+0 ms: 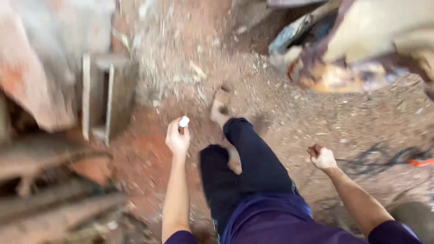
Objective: Applying wood filler and liquid adhesive to repair a crack in a large piece of wood.
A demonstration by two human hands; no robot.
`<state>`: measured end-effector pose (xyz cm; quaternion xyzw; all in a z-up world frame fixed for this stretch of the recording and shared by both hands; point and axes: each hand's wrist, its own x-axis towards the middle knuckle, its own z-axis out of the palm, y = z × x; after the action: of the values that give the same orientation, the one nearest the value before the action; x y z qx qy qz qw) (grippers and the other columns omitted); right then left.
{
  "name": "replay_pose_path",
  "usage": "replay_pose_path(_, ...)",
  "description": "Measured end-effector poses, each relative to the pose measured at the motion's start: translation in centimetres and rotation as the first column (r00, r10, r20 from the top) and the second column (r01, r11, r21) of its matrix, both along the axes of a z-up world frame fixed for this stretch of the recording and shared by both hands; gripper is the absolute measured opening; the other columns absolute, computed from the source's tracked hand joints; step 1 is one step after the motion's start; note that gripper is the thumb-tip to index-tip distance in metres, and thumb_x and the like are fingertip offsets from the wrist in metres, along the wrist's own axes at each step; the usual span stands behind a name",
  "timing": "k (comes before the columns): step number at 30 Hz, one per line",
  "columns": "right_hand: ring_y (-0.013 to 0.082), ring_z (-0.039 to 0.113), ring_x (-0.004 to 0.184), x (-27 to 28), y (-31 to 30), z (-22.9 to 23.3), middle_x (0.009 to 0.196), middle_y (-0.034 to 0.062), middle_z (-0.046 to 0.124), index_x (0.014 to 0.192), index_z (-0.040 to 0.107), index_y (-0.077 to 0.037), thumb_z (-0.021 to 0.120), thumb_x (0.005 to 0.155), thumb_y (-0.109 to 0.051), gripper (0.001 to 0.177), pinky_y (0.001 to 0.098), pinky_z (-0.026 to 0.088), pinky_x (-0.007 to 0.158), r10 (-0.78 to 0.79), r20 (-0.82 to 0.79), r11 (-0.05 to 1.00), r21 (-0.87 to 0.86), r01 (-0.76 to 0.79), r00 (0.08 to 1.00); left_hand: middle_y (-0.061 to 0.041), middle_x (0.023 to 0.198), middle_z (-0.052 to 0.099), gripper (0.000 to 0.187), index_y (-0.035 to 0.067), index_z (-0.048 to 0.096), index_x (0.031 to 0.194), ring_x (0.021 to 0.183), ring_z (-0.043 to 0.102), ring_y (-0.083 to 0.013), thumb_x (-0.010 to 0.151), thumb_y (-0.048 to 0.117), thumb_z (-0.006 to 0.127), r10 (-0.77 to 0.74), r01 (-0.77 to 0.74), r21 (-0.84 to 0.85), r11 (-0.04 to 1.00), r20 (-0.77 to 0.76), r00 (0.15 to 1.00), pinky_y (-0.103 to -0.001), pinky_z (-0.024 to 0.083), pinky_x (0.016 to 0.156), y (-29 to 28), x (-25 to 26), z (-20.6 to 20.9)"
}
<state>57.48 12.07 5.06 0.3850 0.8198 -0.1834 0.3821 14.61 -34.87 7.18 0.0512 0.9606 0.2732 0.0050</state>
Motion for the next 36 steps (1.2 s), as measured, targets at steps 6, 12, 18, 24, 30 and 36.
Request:
replay_pose_path(6,0.0397,0.075,0.089,-7.0,-7.2,-3.4,0.081,0.0177,0.075,0.104,0.078,-0.017,0.061,0.097,-0.034,0.024,0.0545,0.059,0.083,-0.144,-0.115,0.988,0.042,0.149,0.983,0.005,0.099,0.069,0.037,0.03,0.068,0.107,0.093,0.073,-0.0214,0.075,0.029,0.087,-0.33,0.351,-0.106,0.93,0.177,0.927,-0.038,0.06,0.077,7.0,-15.0,-10.7)
replay_pose_path(12,0.0362,0.075,0.086,-12.1,-13.7,-0.2,0.08,0.0124,0.074,0.111,0.077,-0.025,0.065,0.102,-0.042,0.022,0.051,0.059,0.083,-0.267,-0.174,0.924,0.232,0.303,0.948,0.0,0.117,0.063,0.035,0.029,0.061,0.116,0.101,0.073,-0.0332,0.084,0.019,0.07,-0.537,0.675,-0.066,0.735,0.552,0.638,-0.05,0.061,0.088,12.9,-20.5,-18.4)
replay_pose_path(18,0.0327,0.073,0.085,-15.6,-18.1,-4.3,0.075,0.0075,0.071,0.111,0.076,-0.028,0.073,0.102,-0.034,0.012,0.0499,0.059,0.077,-0.367,-0.382,0.774,0.381,0.506,0.849,0.004,0.132,0.06,0.035,0.034,0.061,0.119,0.102,0.074,-0.0305,0.084,0.028,0.063,-0.735,0.944,-0.1,0.314,0.604,0.308,-0.064,0.047,0.102,18.6,-18.4,-28.9)
replay_pose_path(24,0.0346,0.073,0.083,-18.4,-13.3,-21.3,0.074,0.0086,0.072,0.103,0.073,-0.022,0.071,0.098,-0.03,0.009,0.0519,0.058,0.076,-0.36,-0.558,0.688,0.382,0.617,0.747,-0.012,0.141,0.062,0.042,0.022,0.061,0.128,0.104,0.074,-0.0398,0.086,0.023,0.062,-0.815,0.995,-0.011,0.103,0.573,0.091,-0.052,0.058,0.095,26.1,-13.2,-43.8)
replay_pose_path(30,0.0395,0.074,0.084,-19.7,-10.1,-35.3,0.079,0.0164,0.075,0.109,0.071,-0.016,0.067,0.098,-0.027,0.016,0.0534,0.056,0.079,-0.352,-0.693,0.65,0.303,0.697,0.63,-0.008,0.113,0.072,0.037,0.022,0.063,0.119,0.1,0.075,-0.032,0.082,0.022,0.067,-0.922,0.949,-0.056,-0.309,0.264,-0.284,-0.042,0.063,0.085,29.1,-11.5,-49.2)
replay_pose_path(36,0.0409,0.073,0.087,-19.1,-9.1,-38.0,0.081,0.0182,0.074,0.104,0.071,-0.012,0.068,0.099,-0.029,0.018,0.0533,0.055,0.08,-0.365,-0.735,0.67,0.219,0.709,0.572,-0.008,0.105,0.067,0.042,0.017,0.055,0.118,0.105,0.07,-0.0308,0.078,0.023,0.066,-0.931,0.938,-0.115,-0.328,0.211,-0.299,-0.041,0.063,0.083,28.7,-12.9,-48.8)
